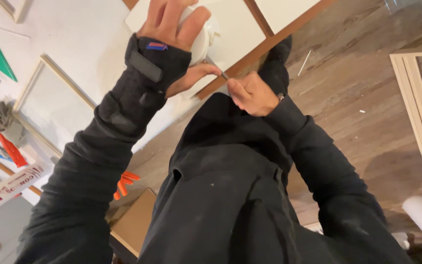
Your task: Using a flathead screwdriver to pry open the lid of a white plastic container.
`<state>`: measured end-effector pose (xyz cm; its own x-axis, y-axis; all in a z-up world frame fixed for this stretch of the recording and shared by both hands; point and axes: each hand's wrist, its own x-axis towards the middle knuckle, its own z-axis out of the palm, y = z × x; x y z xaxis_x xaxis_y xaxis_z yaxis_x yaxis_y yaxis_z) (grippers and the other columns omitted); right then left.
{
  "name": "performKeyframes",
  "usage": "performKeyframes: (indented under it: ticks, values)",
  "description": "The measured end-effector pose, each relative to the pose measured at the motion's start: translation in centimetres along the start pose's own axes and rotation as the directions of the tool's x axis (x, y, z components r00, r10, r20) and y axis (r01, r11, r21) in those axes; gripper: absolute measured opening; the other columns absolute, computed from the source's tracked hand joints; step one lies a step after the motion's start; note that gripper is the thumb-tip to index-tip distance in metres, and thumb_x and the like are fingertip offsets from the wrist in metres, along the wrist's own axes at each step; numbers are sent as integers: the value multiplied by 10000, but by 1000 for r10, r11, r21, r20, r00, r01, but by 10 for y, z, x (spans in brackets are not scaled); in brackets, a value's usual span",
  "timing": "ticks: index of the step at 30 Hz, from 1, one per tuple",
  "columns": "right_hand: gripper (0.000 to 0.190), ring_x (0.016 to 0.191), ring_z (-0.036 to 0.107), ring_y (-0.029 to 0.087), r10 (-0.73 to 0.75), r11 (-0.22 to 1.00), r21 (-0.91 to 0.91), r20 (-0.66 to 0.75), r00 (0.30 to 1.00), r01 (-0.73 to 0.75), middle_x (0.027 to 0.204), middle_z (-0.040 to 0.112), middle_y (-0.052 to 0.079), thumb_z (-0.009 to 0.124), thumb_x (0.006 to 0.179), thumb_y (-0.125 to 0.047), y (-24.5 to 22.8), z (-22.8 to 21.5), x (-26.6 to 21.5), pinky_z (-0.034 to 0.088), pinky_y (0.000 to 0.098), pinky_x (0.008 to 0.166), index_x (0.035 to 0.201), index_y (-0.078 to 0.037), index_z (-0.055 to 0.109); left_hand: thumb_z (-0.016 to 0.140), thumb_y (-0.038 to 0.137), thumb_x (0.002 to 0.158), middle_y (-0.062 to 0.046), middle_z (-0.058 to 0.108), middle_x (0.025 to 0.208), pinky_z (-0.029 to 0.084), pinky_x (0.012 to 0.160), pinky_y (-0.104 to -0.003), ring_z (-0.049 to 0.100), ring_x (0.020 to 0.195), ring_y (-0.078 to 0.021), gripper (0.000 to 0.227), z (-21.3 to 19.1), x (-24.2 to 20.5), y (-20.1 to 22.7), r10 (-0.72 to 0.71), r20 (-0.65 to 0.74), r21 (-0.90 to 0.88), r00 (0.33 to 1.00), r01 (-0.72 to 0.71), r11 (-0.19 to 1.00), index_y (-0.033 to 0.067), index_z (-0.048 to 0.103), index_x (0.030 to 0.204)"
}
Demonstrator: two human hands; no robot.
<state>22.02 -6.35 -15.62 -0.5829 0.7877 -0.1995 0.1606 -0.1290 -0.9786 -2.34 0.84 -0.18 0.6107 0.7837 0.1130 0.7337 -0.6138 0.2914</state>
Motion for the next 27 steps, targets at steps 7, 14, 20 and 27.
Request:
performKeyframes:
  ticks: [7,14,20,27]
  values:
    - [455,572,584,386,-298,898,-409,-298,907,161,642,581,191,597,1097,-252,-39,3,-3,436,440,515,704,-22,598,957,467,820,-179,451,1444,534,981,-488,471,1315,-402,806,-5,9,3,19,-40,44,999,-17,999,12,546,1343]
    - [434,604,605,381,-335,892,-405,-298,894,200,667,595,181,594,1115,-281,-22,5,-5,448,429,526,764,-27,623,923,471,818,-168,457,1433,535,1013,-485,479,1309,-386,809,-2,0,0,-1,35,23,999,0,1000,18,561,1381]
    - [667,436,474,147,77,832,504,311,947,-233,513,503,11,421,1121,-500,10,9,0,371,310,434,598,-91,496,947,582,797,-170,479,1439,539,1000,-472,483,1363,-399,887,-3,5,-4,1,36,1,999,-1,1000,15,565,1363]
    - [492,578,588,316,-191,968,-210,-276,942,135,642,588,142,565,1118,-349,-34,10,-10,436,396,527,734,-48,627,951,546,831,-147,496,1421,532,1046,-467,489,1338,-371,819,-3,4,-5,32,38,9,999,-32,999,28,591,1353]
